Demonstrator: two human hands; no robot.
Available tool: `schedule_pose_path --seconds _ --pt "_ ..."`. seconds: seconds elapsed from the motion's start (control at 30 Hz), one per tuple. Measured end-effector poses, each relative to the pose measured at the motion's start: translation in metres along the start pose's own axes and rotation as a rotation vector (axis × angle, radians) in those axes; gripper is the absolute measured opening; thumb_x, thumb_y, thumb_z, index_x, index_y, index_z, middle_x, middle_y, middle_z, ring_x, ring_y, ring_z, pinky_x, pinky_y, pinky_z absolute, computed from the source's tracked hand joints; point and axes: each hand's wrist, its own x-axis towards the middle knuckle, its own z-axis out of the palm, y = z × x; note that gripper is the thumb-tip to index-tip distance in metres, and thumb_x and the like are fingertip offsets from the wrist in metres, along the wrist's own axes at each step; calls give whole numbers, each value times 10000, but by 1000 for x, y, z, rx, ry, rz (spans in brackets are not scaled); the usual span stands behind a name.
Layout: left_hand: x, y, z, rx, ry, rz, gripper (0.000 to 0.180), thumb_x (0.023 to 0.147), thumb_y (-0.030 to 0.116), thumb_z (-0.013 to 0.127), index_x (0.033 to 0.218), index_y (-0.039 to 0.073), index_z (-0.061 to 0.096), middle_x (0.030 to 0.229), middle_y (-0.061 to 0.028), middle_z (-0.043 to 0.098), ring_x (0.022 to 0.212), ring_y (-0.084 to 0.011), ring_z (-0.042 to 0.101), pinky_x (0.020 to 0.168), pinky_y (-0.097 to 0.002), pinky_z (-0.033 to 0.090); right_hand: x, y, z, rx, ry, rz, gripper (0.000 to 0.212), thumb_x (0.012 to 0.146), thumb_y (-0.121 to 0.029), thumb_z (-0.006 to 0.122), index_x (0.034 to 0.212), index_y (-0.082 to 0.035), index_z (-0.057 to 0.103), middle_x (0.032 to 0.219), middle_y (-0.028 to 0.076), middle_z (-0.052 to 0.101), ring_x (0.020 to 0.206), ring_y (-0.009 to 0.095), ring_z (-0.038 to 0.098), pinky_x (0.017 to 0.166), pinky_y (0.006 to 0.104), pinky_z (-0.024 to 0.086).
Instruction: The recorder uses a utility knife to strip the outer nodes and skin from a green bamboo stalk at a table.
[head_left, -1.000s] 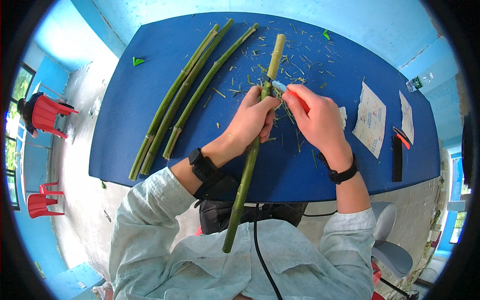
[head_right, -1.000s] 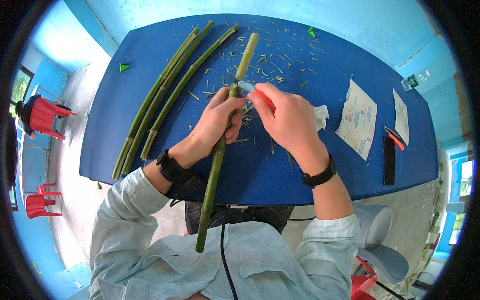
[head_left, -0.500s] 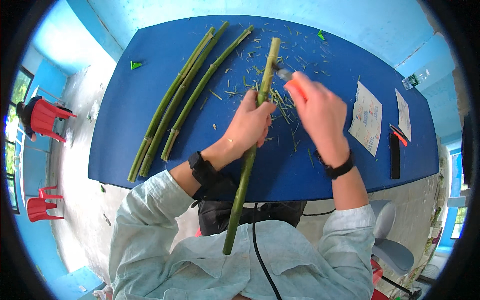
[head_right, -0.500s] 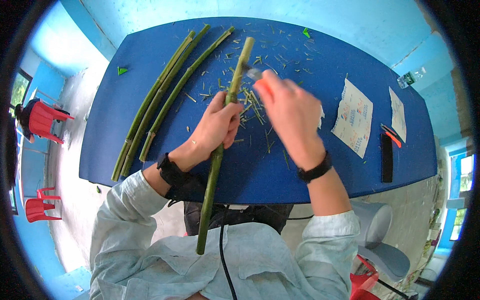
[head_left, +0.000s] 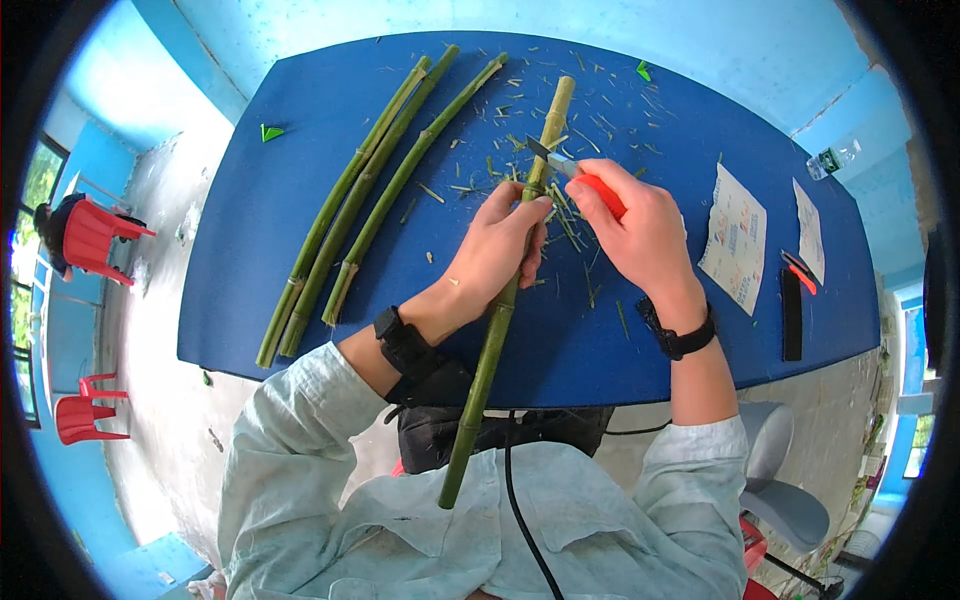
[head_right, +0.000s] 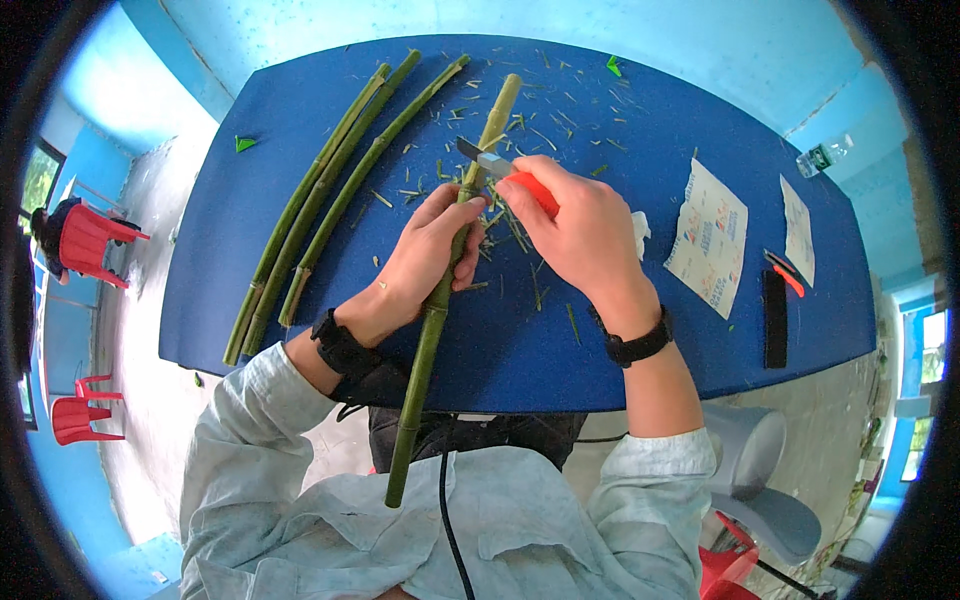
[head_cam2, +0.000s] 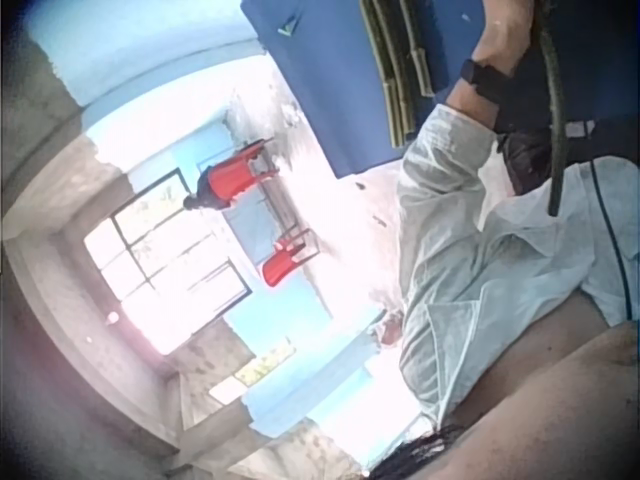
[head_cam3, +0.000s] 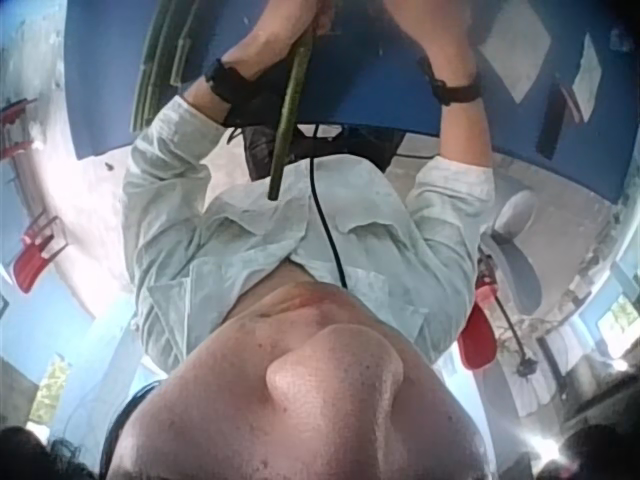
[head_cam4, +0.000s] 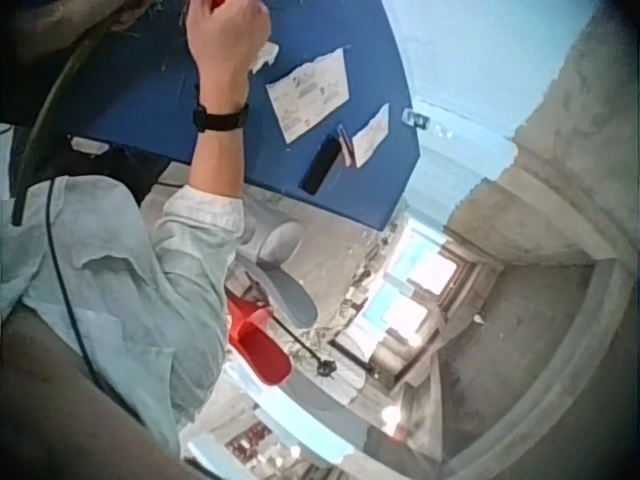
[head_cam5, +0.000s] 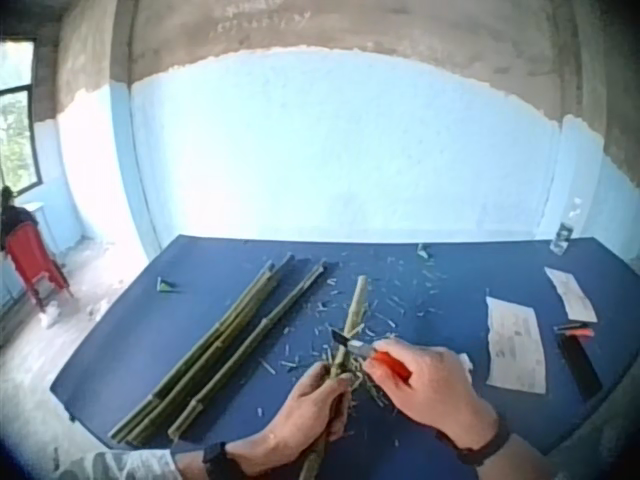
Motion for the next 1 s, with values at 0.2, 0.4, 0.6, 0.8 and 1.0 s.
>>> schedule_pose_path --seconds 0.2,0.4,0.6,0.8,1.0 --pt "0 -1 0 -13 -12 -3 236 1145 277 575 1241 61 566 836 -26 553 560 -124 531 492 -305 429 0 1 -1 -23 20 24 284 1059 -358 728 1202 -113 736 950 174 796 827 400 780 667 450 605" --pt "3 -5 -1 114 -61 30 307 1119 288 643 1295 56 547 805 -17 566 571 -117 565 494 -299 449 4 1 5 54 216 -24 253 1029 -249 769 1220 -96 707 999 179 795 870 409 782 710 465 617" --pt "-1 -1 3 223 -107 29 390 1089 295 720 1327 57 522 775 -10 579 578 -111 585 496 -291 461 3 7 3 21 131 31 225 1027 -223 762 1191 -81 706 976 189 787 868 414 778 710 469 615" --pt "-2 -3 4 204 -97 43 377 1104 326 696 1305 44 548 796 -19 593 579 -114 589 501 -289 465 2 5 2 -1 112 56 220 1012 -203 761 1181 -75 705 950 198 781 845 419 772 692 467 604" --pt "3 2 -6 43 -61 21 367 1171 379 535 1272 29 580 866 -68 644 591 -138 610 516 -293 488 1 6 2 9 144 50 226 998 -195 763 1179 -70 712 932 200 779 834 416 774 680 459 601"
